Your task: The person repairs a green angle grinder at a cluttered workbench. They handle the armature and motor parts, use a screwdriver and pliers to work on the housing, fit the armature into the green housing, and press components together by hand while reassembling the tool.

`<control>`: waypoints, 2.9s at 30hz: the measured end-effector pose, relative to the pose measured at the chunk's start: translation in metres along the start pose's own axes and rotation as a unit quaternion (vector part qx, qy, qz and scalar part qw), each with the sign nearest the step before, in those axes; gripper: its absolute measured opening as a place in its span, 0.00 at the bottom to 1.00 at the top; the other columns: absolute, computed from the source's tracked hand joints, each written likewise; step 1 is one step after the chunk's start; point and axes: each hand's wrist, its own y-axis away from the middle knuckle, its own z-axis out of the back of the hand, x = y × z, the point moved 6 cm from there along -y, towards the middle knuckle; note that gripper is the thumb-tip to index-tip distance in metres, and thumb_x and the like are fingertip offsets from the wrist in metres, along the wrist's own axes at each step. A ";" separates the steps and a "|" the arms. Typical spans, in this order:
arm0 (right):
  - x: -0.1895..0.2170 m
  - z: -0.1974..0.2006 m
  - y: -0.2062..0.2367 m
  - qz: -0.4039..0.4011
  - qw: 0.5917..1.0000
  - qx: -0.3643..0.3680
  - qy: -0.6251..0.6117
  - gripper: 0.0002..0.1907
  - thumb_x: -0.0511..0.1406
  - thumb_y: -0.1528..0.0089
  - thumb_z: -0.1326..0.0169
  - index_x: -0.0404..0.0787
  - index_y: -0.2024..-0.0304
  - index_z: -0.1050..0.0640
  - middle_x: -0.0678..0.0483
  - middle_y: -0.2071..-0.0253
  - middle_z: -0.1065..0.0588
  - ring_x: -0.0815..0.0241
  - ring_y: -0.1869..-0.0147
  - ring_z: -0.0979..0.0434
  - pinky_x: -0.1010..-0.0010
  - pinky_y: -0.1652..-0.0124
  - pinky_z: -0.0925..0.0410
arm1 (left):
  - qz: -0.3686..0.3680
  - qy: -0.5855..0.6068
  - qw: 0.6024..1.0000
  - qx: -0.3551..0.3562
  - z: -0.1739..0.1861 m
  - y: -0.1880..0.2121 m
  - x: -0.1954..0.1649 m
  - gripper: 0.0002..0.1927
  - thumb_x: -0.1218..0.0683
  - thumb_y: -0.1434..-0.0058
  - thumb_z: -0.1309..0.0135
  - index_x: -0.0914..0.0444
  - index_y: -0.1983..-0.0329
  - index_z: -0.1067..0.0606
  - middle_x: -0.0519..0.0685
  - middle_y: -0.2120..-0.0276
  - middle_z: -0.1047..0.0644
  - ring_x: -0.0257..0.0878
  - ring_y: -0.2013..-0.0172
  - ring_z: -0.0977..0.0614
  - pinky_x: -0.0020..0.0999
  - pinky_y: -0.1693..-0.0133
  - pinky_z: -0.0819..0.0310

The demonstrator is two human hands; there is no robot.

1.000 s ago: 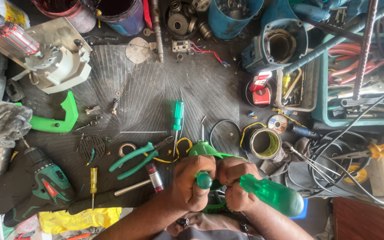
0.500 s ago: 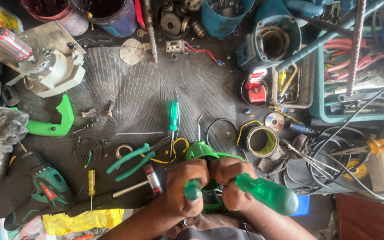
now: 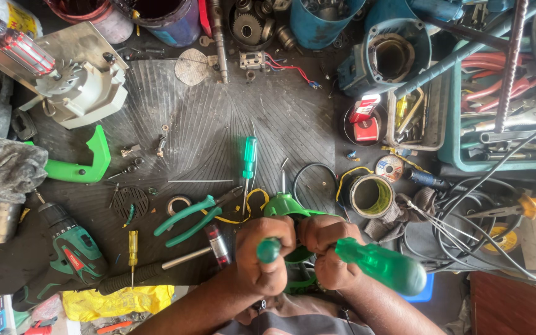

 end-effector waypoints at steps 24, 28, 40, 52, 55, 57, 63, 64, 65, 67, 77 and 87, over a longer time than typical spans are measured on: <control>-0.011 0.002 0.009 -0.011 0.999 -0.037 -0.028 0.20 0.48 0.25 0.60 0.39 0.62 0.35 0.50 0.77 0.36 0.58 0.77 0.40 0.61 0.72 0.38 | 0.025 0.022 0.999 -0.006 0.007 -0.002 0.005 0.25 0.39 0.22 0.59 0.67 0.56 0.33 0.48 0.75 0.33 0.34 0.77 0.34 0.33 0.73 0.43; -0.008 -0.002 0.006 -0.005 1.000 -0.023 -0.020 0.20 0.48 0.25 0.59 0.38 0.61 0.35 0.50 0.77 0.36 0.57 0.77 0.39 0.61 0.72 0.37 | 0.054 0.018 0.998 -0.007 0.009 -0.006 0.006 0.25 0.39 0.22 0.60 0.67 0.56 0.33 0.47 0.74 0.33 0.34 0.76 0.33 0.32 0.72 0.41; -0.005 -0.001 0.002 -0.005 1.000 -0.006 -0.010 0.22 0.49 0.25 0.61 0.37 0.61 0.35 0.50 0.77 0.36 0.58 0.77 0.40 0.61 0.74 0.38 | 0.056 -0.001 0.998 0.006 0.006 -0.011 0.003 0.26 0.38 0.22 0.61 0.67 0.56 0.32 0.47 0.74 0.32 0.33 0.76 0.33 0.31 0.72 0.39; -0.005 -0.003 0.001 -0.004 1.000 0.001 0.002 0.22 0.49 0.25 0.61 0.38 0.62 0.36 0.50 0.77 0.36 0.59 0.77 0.39 0.63 0.74 0.39 | 0.052 0.011 0.998 0.039 0.008 -0.009 0.004 0.25 0.39 0.21 0.60 0.66 0.59 0.33 0.47 0.74 0.33 0.36 0.75 0.31 0.32 0.72 0.37; -0.004 -0.003 0.001 0.006 1.000 0.002 -0.005 0.21 0.47 0.24 0.62 0.38 0.62 0.36 0.51 0.78 0.36 0.59 0.78 0.38 0.62 0.74 0.37 | 0.042 -0.007 0.998 0.057 0.008 -0.012 0.004 0.25 0.38 0.22 0.59 0.65 0.60 0.33 0.47 0.74 0.32 0.38 0.74 0.29 0.34 0.70 0.35; -0.004 -0.002 0.000 -0.001 1.000 -0.005 -0.001 0.20 0.45 0.24 0.63 0.37 0.63 0.36 0.50 0.78 0.35 0.58 0.78 0.38 0.62 0.75 0.36 | 0.035 -0.026 0.997 0.067 0.007 -0.013 0.003 0.25 0.38 0.23 0.58 0.65 0.60 0.32 0.48 0.74 0.31 0.40 0.74 0.28 0.36 0.69 0.34; -0.002 -0.001 0.001 0.010 1.000 -0.009 0.004 0.22 0.48 0.24 0.63 0.37 0.63 0.35 0.51 0.78 0.35 0.59 0.78 0.39 0.63 0.74 0.37 | 0.037 -0.058 0.995 0.079 0.006 -0.013 0.002 0.25 0.39 0.22 0.59 0.64 0.61 0.32 0.50 0.72 0.29 0.44 0.73 0.25 0.38 0.67 0.31; -0.002 0.000 0.001 0.007 1.000 -0.009 0.007 0.22 0.48 0.24 0.64 0.38 0.64 0.36 0.51 0.78 0.35 0.59 0.78 0.39 0.63 0.74 0.37 | 0.040 -0.058 0.994 0.083 0.006 -0.013 0.001 0.25 0.38 0.22 0.60 0.64 0.61 0.32 0.50 0.72 0.29 0.44 0.72 0.25 0.38 0.67 0.31; -0.002 0.000 0.001 0.007 1.000 -0.007 0.012 0.22 0.48 0.24 0.63 0.38 0.64 0.35 0.50 0.78 0.35 0.59 0.78 0.38 0.63 0.74 0.37 | 0.044 -0.059 0.994 0.087 0.005 -0.013 0.001 0.25 0.38 0.22 0.60 0.64 0.61 0.32 0.50 0.72 0.29 0.44 0.72 0.25 0.38 0.67 0.31; -0.001 0.000 0.001 0.007 1.000 -0.002 0.022 0.23 0.48 0.24 0.63 0.37 0.64 0.35 0.50 0.77 0.35 0.58 0.77 0.38 0.63 0.75 0.36 | 0.051 -0.055 0.994 0.083 0.006 -0.013 0.000 0.25 0.39 0.22 0.60 0.65 0.61 0.33 0.50 0.72 0.30 0.44 0.72 0.26 0.38 0.67 0.31; 0.001 -0.002 -0.002 -0.007 0.999 0.011 0.030 0.23 0.49 0.25 0.62 0.37 0.64 0.35 0.52 0.78 0.36 0.60 0.78 0.40 0.64 0.75 0.40 | 0.044 -0.056 0.994 0.085 0.006 -0.013 -0.004 0.24 0.40 0.21 0.60 0.65 0.60 0.32 0.51 0.72 0.29 0.45 0.72 0.24 0.39 0.66 0.29; 0.006 -0.006 -0.001 -0.004 0.998 0.011 0.056 0.23 0.49 0.24 0.60 0.38 0.65 0.33 0.51 0.76 0.33 0.58 0.76 0.35 0.64 0.73 0.37 | 0.024 -0.078 0.994 0.076 0.004 -0.004 -0.005 0.24 0.41 0.22 0.60 0.66 0.62 0.32 0.52 0.73 0.29 0.48 0.74 0.25 0.41 0.68 0.31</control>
